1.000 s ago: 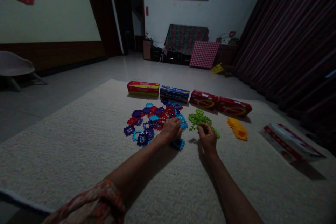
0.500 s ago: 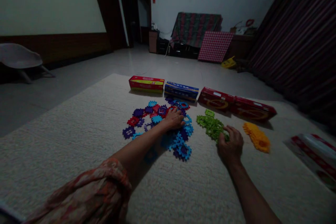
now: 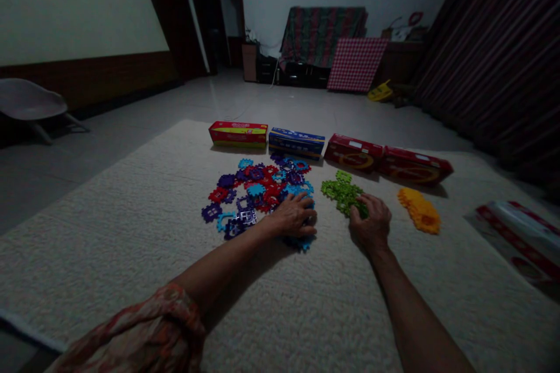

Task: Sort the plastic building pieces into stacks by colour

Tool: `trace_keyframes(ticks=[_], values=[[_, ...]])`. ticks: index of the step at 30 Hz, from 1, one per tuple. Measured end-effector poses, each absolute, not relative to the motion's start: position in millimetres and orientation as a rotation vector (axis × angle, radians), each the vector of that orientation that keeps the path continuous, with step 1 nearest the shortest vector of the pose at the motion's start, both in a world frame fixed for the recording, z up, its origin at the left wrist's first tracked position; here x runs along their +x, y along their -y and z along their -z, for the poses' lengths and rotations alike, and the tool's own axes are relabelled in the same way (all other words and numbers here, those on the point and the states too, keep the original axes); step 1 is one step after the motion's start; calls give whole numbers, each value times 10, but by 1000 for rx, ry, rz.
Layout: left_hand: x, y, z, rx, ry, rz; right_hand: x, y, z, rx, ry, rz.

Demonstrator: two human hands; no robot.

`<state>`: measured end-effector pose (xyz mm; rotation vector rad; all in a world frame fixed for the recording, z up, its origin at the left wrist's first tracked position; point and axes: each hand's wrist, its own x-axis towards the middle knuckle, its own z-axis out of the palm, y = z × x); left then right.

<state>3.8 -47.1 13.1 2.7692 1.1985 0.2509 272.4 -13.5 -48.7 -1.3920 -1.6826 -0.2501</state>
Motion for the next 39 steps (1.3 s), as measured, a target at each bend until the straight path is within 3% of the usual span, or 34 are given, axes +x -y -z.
trace_keyframes(ticks=[10, 15, 20, 28, 39], values=[[562, 243, -135, 2591, -1422, -541, 2758, 76, 499, -1389, 1498, 70], [1281, -90, -114, 2204, -1675, -781, 2776, 107, 466, -1453, 1378, 67], [1544, -344, -50, 1839, -1950, -736, 2803, 61, 472, -1593, 1336, -47], [1611, -392, 134, 1967, -1831, -745, 2786, 45, 463, -1777, 1431, -116], [1370, -363, 207, 2127, -1680, -810, 2795, 57, 495, -1688, 1563, -109]])
